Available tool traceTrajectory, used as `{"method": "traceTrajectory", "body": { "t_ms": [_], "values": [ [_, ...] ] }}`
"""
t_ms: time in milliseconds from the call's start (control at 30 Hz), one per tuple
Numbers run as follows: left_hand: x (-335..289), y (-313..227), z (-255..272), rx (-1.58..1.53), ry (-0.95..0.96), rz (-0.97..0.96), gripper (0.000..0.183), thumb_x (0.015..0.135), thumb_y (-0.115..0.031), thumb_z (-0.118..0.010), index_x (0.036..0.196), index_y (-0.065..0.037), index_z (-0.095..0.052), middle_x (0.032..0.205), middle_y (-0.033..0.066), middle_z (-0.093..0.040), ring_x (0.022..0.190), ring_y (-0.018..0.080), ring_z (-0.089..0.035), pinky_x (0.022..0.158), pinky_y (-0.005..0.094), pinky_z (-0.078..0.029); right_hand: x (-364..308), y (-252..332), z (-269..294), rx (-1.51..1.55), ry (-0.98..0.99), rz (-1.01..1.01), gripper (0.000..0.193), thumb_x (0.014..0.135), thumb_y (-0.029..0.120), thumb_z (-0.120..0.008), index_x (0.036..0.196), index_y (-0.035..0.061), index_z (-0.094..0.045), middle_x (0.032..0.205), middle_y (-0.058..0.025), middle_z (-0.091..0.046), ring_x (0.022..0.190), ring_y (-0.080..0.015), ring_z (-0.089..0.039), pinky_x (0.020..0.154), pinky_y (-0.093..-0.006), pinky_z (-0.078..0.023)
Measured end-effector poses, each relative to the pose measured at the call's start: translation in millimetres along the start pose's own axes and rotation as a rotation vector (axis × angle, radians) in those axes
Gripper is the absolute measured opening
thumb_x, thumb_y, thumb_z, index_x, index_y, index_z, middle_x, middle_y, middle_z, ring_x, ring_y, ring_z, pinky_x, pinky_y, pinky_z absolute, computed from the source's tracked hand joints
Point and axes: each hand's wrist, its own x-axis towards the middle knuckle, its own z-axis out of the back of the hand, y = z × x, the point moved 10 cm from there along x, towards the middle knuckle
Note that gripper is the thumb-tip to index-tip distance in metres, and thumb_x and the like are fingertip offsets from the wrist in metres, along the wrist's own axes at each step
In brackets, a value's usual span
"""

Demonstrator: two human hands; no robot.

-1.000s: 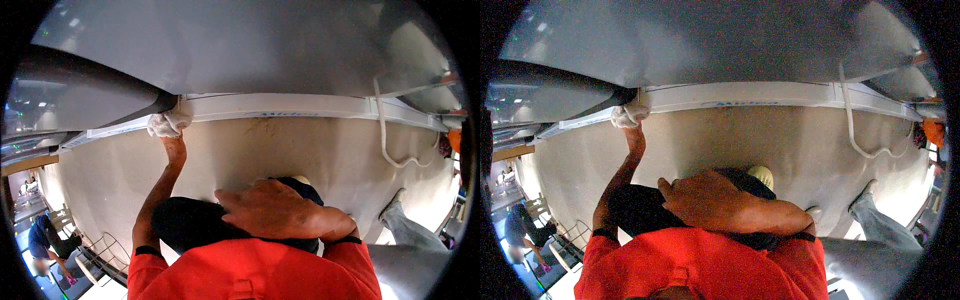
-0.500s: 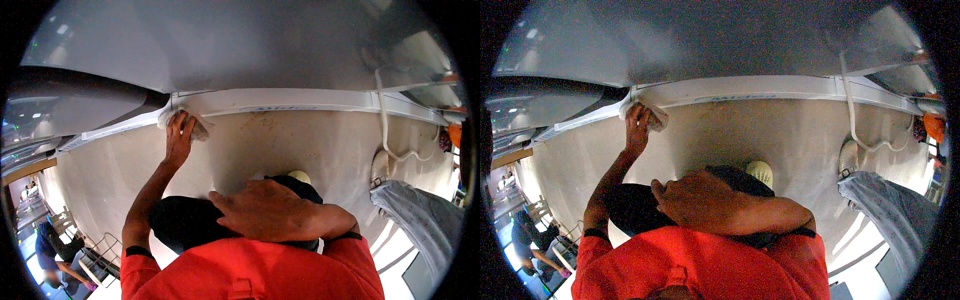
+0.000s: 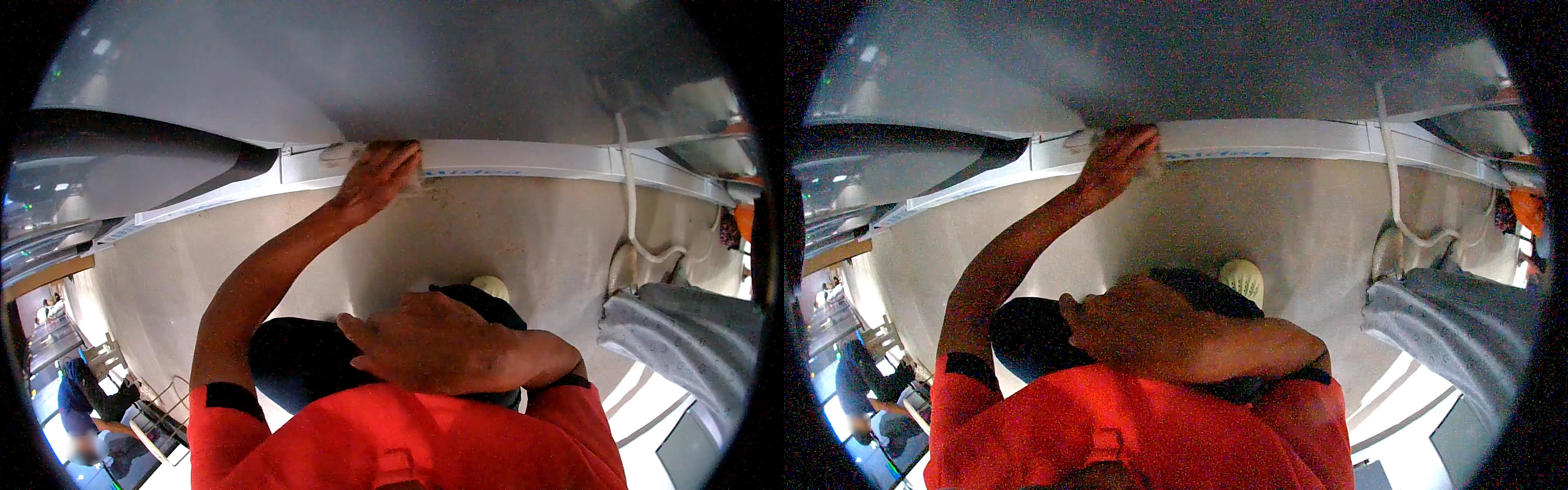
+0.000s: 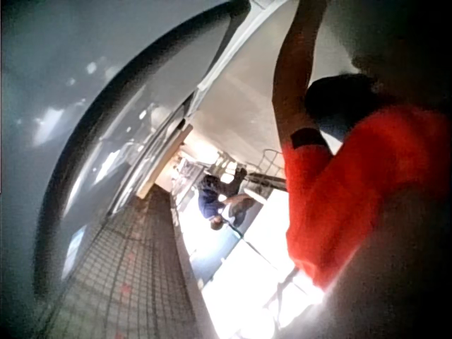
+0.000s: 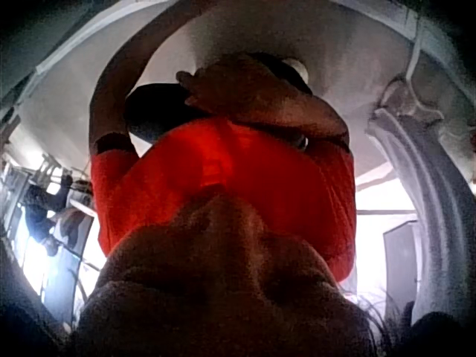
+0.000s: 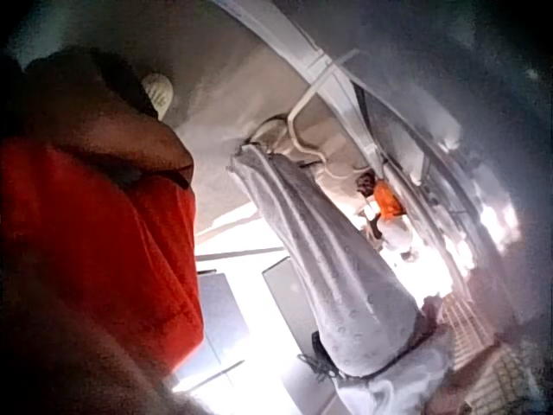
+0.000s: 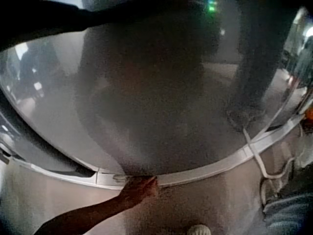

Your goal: The person wipes the top and side surfaces of multiple washing machines using a cloth, moving along a row of displayed units and wiping the bottom edges while kneeling.

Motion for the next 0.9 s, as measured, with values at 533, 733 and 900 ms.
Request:
{"method": "traceTrajectory", "body": {
  "t_ms": [533,733,900],
  "values": [
    [-89,45,36,0.347,0.218,0.026,0.057,0.085,-0.004,-0.055,0.140,-0.002,-0.039,0.143,0.0169,-0.041,0.126,0.0382,-0.041,0.105,0.0534,-0.030,-21,12,9,0.046,-0.083,0.078,0.045,0.093,0.033,-0.050,0.124,-0.0005,-0.050,0.083,-0.0220,-0.066,0.077,-0.0421,-0.065,0.071,-0.0488,-0.053],
    [-119,98,76,0.028,0.227,0.571,0.046,0.069,-0.002,-0.066,0.114,-0.006,-0.059,0.120,0.0084,-0.059,0.104,0.0293,-0.058,0.090,0.0364,-0.047,-28,-24,29,0.255,-0.424,0.132,0.044,0.093,0.030,-0.053,0.125,0.0000,-0.049,0.107,-0.0231,-0.062,0.095,-0.0399,-0.062,0.083,-0.0431,-0.050],
    [-94,40,44,-1.378,0.131,1.396,0.044,0.083,-0.029,-0.070,0.116,-0.003,-0.058,0.116,0.0084,-0.060,0.105,0.0192,-0.058,0.087,0.0340,-0.048,-55,-116,54,0.542,-0.778,-0.116,0.045,0.093,0.025,-0.059,0.130,0.0026,-0.048,0.115,-0.0181,-0.062,0.099,-0.0306,-0.063,0.090,-0.0394,-0.050]
  ]
}}
